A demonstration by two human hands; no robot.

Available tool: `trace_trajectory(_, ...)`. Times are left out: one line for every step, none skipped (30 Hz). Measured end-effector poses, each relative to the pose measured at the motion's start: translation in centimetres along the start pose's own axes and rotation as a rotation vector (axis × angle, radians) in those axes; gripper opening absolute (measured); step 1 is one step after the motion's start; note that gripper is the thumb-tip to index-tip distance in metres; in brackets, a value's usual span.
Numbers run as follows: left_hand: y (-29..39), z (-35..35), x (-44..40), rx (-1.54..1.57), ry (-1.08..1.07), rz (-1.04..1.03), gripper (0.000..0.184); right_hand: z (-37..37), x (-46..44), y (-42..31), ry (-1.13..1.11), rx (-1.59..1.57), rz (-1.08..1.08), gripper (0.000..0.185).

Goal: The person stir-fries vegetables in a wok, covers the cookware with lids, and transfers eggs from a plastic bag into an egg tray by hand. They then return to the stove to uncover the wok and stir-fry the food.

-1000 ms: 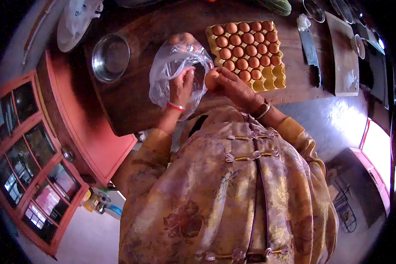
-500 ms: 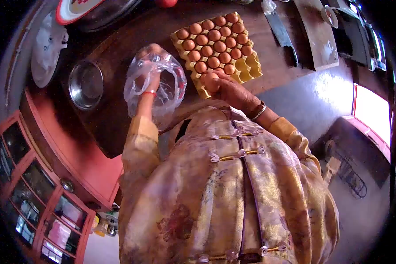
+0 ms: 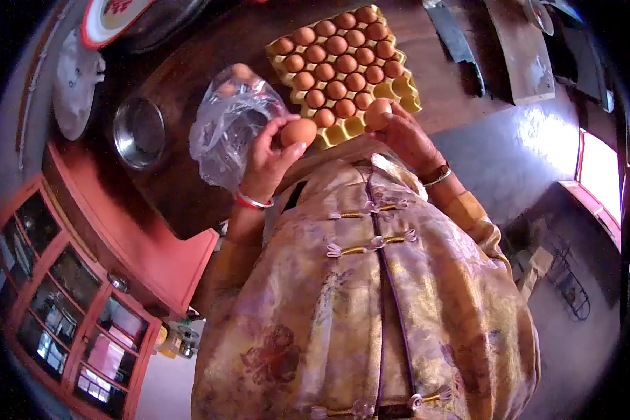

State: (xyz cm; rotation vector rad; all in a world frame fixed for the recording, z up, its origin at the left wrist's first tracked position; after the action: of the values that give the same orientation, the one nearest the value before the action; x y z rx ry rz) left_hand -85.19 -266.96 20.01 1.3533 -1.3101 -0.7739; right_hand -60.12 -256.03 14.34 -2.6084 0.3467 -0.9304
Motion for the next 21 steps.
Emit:
trace_trajectory(0.1, -1.2, -1.2, -0.092, -0.049, -0.047, 0.043, 0.3, 0.2, -0.3, 0.044, 0.023, 0.034, 0.054)
trace_trajectory(-0.1, -2.5, -2.4, -0.181, -0.099, -0.093, 0.041, 0.8, 0.6, -0.7, 0.091, 0.046, 0.068, 0.053)
trace_trajectory(-0.8, -3.8, -3.6, -0.200, -0.083, -0.168, 0.040, 2.4, 0.5, -0.7, 0.081, 0.047, 0.110, 0.051)
trace_trajectory(-2.3, -4.4, -4.8, -0.340, -0.125, -0.207, 0.040, 3.2, 0.6, -1.0, 0.092, 0.045, 0.119, 0.051)
trace_trajectory(-3.6, -5.2, -6.1, -0.441, -0.151, -0.310, 0.039, 4.1, 0.7, -1.5, 0.176, 0.124, 0.191, 0.049)
trace_trajectory(-4.3, -6.4, -6.9, -0.544, -0.176, -0.411, 0.039, 4.8, 0.8, -1.9, 0.259, 0.200, 0.260, 0.046)
trace_trajectory(-3.3, -8.2, -7.7, -0.663, -0.202, -0.482, 0.037, 5.7, 0.9, -2.6, 0.314, 0.262, 0.267, 0.042)
trace_trajectory(-4.7, -8.9, -8.5, -0.710, -0.225, -0.467, 0.037, 6.3, 0.6, -2.9, 0.316, 0.256, 0.269, 0.042)
trace_trajectory(-5.4, -9.9, -9.3, -0.849, -0.230, -0.575, 0.038, 7.1, 0.4, -3.3, 0.430, 0.368, 0.312, 0.043)
trace_trajectory(-6.2, -10.8, -10.0, -0.984, -0.234, -0.682, 0.038, 8.1, 0.1, -3.7, 0.545, 0.482, 0.352, 0.044)
trace_trajectory(-7.4, -11.3, -10.9, -0.947, -0.294, -0.596, 0.040, 9.3, -0.7, -3.6, 0.558, 0.502, 0.444, 0.038)
trace_trajectory(-8.0, -12.0, -11.5, -0.958, -0.358, -0.541, 0.041, 9.9, -1.1, -3.7, 0.565, 0.498, 0.443, 0.038)
trace_trajectory(-9.3, -12.2, -12.3, -1.014, -0.405, -0.541, 0.040, 10.1, -1.3, -4.0, 0.680, 0.725, 0.478, 0.034)
trace_trajectory(-10.5, -12.4, -12.8, -1.070, -0.452, -0.540, 0.038, 10.3, -1.6, -4.2, 0.792, 0.954, 0.506, 0.030)
trace_trajectory(-10.9, -12.8, -12.7, -1.136, -0.458, -0.551, 0.038, 9.8, -2.1, -4.6, 0.838, 1.086, 0.628, 0.024)
trace_trajectory(-11.3, -13.1, -12.9, -1.136, -0.461, -0.546, 0.038, 9.7, -2.0, -4.7, 0.838, 1.083, 0.623, 0.024)
trace_trajectory(-11.8, -13.3, -13.2, -1.160, -0.491, -0.520, 0.039, 9.4, -1.8, -5.0, 0.836, 1.306, 0.709, 0.023)
trace_trajectory(-12.1, -13.5, -13.3, -1.184, -0.521, -0.491, 0.039, 8.9, -1.6, -5.1, 0.824, 1.530, 0.793, 0.023)
trace_trajectory(-12.1, -13.8, -13.2, -1.261, -0.540, -0.428, 0.039, 9.9, -2.2, -4.9, 0.872, 1.479, 0.668, 0.036)
trace_trajectory(-12.5, -13.7, -13.2, -1.263, -0.540, -0.420, 0.039, 10.2, -2.4, -4.9, 0.867, 1.476, 0.662, 0.036)
trace_trajectory(-12.9, -13.6, -13.4, -1.286, -0.566, -0.469, 0.036, 10.5, -2.7, -5.0, 0.852, 1.516, 0.620, 0.037)
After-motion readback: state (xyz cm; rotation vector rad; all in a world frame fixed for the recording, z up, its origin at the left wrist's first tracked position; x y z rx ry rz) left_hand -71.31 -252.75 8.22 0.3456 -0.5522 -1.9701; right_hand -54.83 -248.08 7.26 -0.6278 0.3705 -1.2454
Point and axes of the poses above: each hand's wrist, its own x-axis away from the middle knuckle, its own z-axis out of the back of the hand, y = z × x, the point moved 2 cm from there along -x, towards the middle knuckle, and after that the axes turned 14 degrees about -z, right-handed, at the moved point
